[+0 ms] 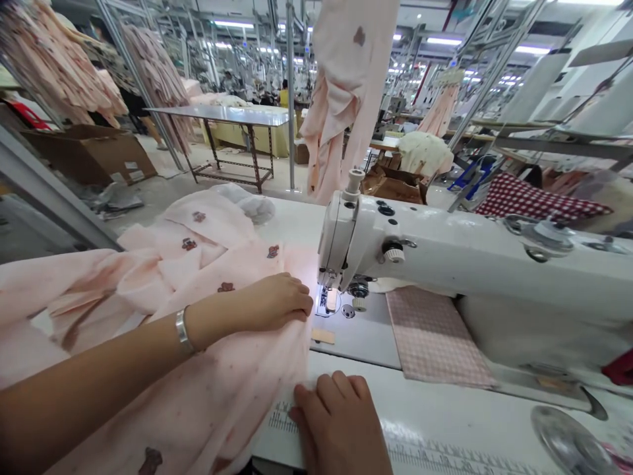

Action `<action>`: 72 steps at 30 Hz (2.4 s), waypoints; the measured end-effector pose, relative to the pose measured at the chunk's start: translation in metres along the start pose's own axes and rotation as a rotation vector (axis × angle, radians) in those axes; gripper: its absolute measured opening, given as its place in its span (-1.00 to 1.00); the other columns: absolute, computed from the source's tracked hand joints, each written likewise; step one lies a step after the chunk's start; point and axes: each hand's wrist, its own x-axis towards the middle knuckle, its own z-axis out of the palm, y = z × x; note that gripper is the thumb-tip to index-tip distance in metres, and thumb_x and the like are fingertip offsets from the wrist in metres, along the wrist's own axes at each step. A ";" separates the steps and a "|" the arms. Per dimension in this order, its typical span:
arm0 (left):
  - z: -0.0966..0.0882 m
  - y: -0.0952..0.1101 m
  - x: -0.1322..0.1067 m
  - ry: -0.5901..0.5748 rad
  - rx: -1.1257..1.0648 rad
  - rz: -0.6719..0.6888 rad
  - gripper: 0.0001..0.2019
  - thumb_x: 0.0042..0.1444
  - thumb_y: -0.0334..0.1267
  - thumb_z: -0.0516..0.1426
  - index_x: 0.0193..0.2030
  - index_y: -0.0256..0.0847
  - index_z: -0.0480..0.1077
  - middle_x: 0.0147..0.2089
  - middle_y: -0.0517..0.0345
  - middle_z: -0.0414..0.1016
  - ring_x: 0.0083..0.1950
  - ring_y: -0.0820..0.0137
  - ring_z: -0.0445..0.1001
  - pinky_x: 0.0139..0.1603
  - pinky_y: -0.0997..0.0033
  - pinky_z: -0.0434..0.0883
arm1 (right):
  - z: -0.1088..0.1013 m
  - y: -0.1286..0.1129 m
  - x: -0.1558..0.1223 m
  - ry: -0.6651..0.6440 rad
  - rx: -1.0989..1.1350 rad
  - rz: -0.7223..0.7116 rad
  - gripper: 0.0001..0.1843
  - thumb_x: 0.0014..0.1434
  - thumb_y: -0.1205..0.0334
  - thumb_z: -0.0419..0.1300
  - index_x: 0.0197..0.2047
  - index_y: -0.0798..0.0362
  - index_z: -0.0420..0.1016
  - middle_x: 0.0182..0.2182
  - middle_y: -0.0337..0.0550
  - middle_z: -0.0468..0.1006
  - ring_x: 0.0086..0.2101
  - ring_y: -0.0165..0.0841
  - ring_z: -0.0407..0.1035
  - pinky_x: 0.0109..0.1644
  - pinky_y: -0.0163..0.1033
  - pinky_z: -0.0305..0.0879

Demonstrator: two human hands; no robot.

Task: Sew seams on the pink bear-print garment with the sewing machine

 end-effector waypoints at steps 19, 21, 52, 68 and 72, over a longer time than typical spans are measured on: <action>0.032 -0.001 -0.008 0.143 -0.064 -0.071 -0.88 0.26 -0.36 0.03 -0.27 -0.19 0.37 -0.26 0.22 0.37 -0.21 0.40 0.30 -0.13 0.38 0.25 | -0.011 -0.003 0.013 0.077 0.093 -0.119 -0.77 0.13 0.47 -0.05 -0.27 0.07 0.38 -0.41 -0.22 0.48 -0.32 -0.31 0.19 -0.24 -0.20 -0.03; 0.027 -0.001 -0.001 0.119 -0.057 -0.096 -0.88 0.23 -0.37 0.07 -0.33 -0.17 0.38 -0.31 0.24 0.37 -0.24 0.40 0.31 -0.15 0.37 0.26 | -0.006 -0.001 0.008 0.068 0.076 -0.112 -0.76 0.14 0.45 -0.07 -0.31 0.07 0.40 -0.43 -0.23 0.47 -0.35 -0.31 0.16 -0.27 -0.19 -0.04; 0.045 0.006 -0.014 0.197 -0.005 -0.037 -0.73 0.30 -0.20 0.00 0.09 -0.23 0.25 0.19 -0.06 0.22 0.25 0.22 0.11 0.29 -0.09 -0.10 | -0.009 0.041 0.014 0.012 -0.141 -0.199 -0.70 0.20 0.41 -0.02 -0.12 0.04 0.48 -0.08 -0.06 0.49 -0.16 -0.24 0.28 -0.12 -0.11 0.10; 0.033 -0.020 0.000 0.208 -0.147 0.192 -0.80 0.31 -0.28 -0.01 -0.12 -0.25 0.42 -0.04 0.03 0.39 -0.03 0.32 0.30 0.14 0.26 0.17 | -0.011 0.054 0.040 -0.040 -0.164 -0.233 -0.76 0.18 0.43 0.02 -0.17 0.09 0.47 -0.14 -0.20 0.52 -0.29 -0.33 0.28 -0.20 -0.14 0.08; 0.030 -0.041 0.014 0.252 -0.158 0.171 -0.82 0.31 -0.28 -0.01 -0.19 -0.20 0.41 -0.14 0.12 0.40 -0.08 0.36 0.29 0.08 0.32 0.20 | -0.004 0.069 0.055 -0.041 -0.229 -0.155 -0.78 0.22 0.35 0.01 -0.19 0.05 0.48 -0.27 -0.14 0.52 -0.30 -0.29 0.29 -0.26 -0.16 0.06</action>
